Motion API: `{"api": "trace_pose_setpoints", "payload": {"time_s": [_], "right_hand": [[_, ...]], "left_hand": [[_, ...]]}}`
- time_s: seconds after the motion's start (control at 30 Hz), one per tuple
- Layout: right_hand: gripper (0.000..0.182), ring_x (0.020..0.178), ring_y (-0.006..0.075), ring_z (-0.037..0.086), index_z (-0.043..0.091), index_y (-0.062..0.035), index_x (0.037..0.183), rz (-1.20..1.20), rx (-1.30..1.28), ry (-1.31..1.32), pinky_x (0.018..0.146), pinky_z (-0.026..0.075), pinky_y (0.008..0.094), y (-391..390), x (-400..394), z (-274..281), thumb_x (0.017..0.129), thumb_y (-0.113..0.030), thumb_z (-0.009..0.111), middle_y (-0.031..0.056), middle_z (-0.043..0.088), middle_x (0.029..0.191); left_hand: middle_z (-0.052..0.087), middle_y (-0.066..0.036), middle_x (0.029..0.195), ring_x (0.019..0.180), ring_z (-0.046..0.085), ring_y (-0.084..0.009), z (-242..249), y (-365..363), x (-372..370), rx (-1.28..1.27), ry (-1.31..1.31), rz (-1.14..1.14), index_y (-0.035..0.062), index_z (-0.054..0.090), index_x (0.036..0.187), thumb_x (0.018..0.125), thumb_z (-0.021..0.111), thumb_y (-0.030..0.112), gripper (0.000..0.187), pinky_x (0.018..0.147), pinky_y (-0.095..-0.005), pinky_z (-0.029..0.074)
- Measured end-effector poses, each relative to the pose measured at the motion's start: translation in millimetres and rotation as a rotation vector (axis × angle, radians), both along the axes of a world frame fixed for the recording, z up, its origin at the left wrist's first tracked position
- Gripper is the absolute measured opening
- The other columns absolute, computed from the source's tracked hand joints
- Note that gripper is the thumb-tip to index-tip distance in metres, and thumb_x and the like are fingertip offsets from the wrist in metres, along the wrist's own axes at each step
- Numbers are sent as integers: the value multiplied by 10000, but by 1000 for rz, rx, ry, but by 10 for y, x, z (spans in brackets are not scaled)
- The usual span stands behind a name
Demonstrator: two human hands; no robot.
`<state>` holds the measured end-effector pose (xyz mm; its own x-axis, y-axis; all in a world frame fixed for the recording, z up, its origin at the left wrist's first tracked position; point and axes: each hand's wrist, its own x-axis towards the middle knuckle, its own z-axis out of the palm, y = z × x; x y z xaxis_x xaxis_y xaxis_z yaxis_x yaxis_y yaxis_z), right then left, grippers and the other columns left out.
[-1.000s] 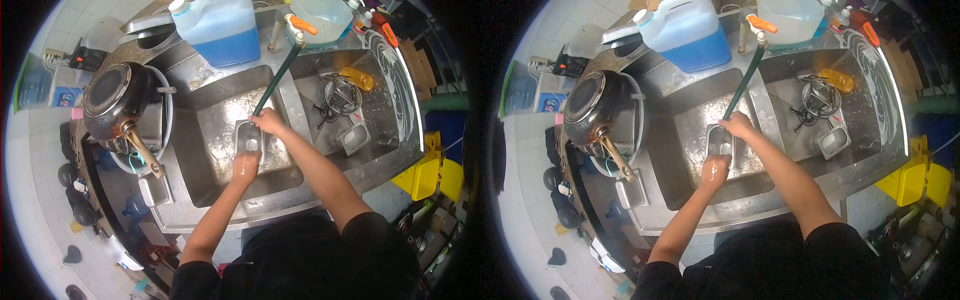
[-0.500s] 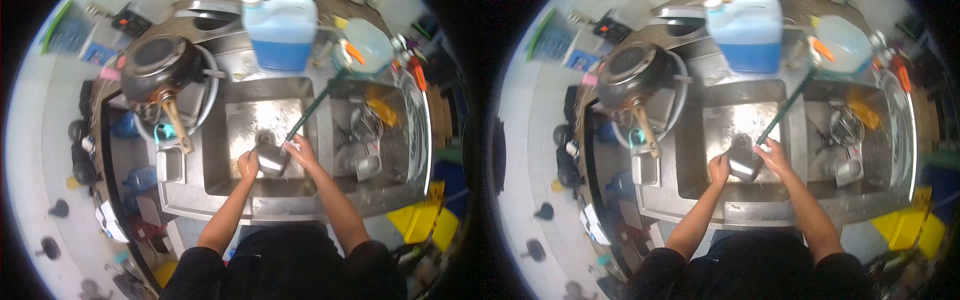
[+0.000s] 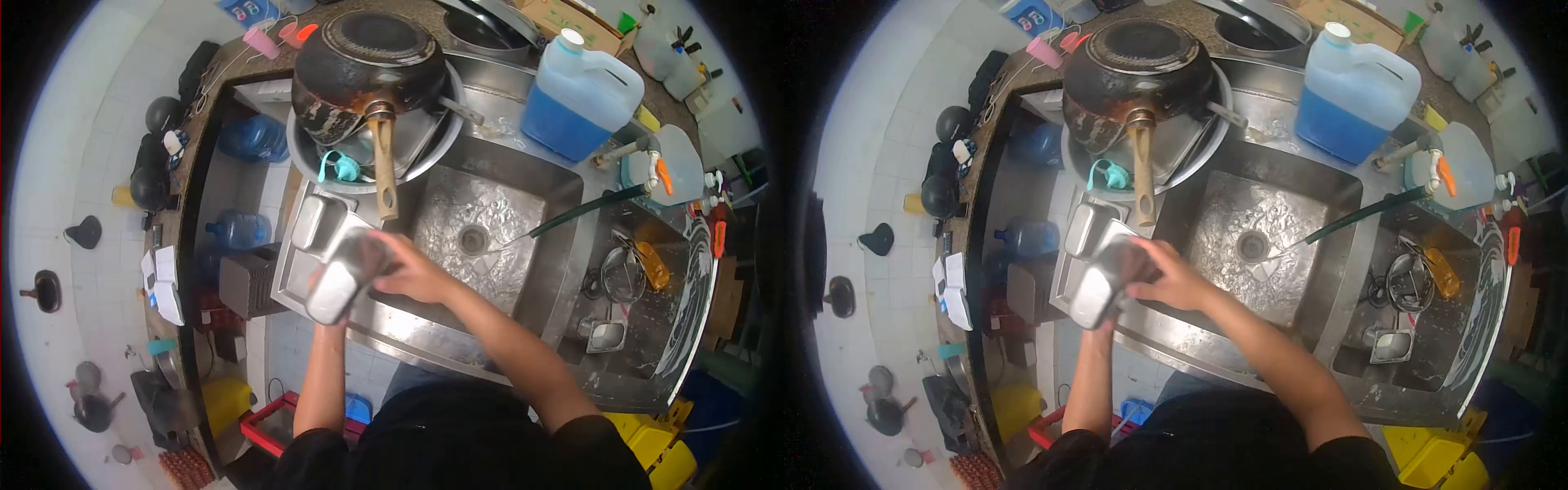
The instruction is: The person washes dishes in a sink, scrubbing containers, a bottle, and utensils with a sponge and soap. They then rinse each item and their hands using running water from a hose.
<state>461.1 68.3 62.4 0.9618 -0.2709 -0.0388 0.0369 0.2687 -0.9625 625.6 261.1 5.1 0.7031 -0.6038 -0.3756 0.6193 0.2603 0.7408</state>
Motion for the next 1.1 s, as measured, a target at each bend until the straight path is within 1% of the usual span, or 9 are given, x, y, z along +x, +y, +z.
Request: {"api": "trace_pose_setpoints", "payload": {"time_s": [0.1,0.3,0.4,0.53,0.57,0.73,0.87,0.93,1.1], "right_hand": [[1010,1331,399,413,355,-71,1516,-195,-314,13,1139,337,456,262,839,76,782,-621,776,234,380,1379],[1136,1330,474,428,457,-39,1455,-217,-395,352,1088,399,473,243,1826,-149,688,-856,641,341,376,1404],[912,1185,442,541,619,-56,1249,-295,-342,283,1018,445,493,231,1913,-210,768,-830,584,306,578,1212],[857,1166,427,610,591,12,1287,-307,-208,432,1007,475,491,254,1803,-444,892,-742,492,288,637,1222],[738,1146,426,615,591,9,1265,-326,-363,365,984,485,491,350,1683,-697,918,-641,551,297,637,1189],[91,739,234,634,651,-38,940,-1017,-399,-43,663,501,355,87,-812,-169,864,-70,689,98,645,834],[113,745,246,626,606,-60,875,-1524,-729,831,684,498,380,-523,-2944,-662,862,-130,693,110,635,826],[267,1099,314,660,710,-79,1070,-847,-476,1794,866,484,466,-720,-3918,-1040,846,-222,688,161,690,1156],[259,1039,339,696,735,-94,1107,-672,-283,1985,980,348,629,-559,-4807,-2269,907,-200,608,151,725,1143]], "left_hand": [[666,-129,1219,1050,684,-231,-166,344,699,173,-363,184,37,614,1274,1002,518,301,391,861,-343,585],[635,-101,1289,1131,650,-238,263,-115,1079,205,-290,219,72,574,1348,990,582,315,433,971,-383,541],[599,-103,1346,1171,626,-275,30,-52,1262,297,-213,123,90,543,1391,993,589,326,465,940,-446,560],[682,-178,1114,918,682,-267,-493,223,1725,654,-313,85,-125,615,1186,827,717,-53,379,762,-385,581],[653,-143,1225,1043,657,-259,-582,281,1758,729,-408,22,-103,584,1273,932,683,134,428,892,-374,545],[703,-149,1021,782,665,-234,-867,390,1849,936,-747,210,-89,679,1054,841,709,24,243,672,-365,558],[592,-109,920,777,511,-239,-897,562,1318,1154,-868,694,-1,570,956,905,652,258,277,767,-380,458],[517,-87,846,785,488,-211,-711,397,560,1129,-1044,522,29,466,924,962,585,258,261,756,-361,451],[594,-44,897,749,536,-106,-156,-754,-1367,539,-794,-292,50,496,1062,973,597,114,149,649,-257,455]]}}
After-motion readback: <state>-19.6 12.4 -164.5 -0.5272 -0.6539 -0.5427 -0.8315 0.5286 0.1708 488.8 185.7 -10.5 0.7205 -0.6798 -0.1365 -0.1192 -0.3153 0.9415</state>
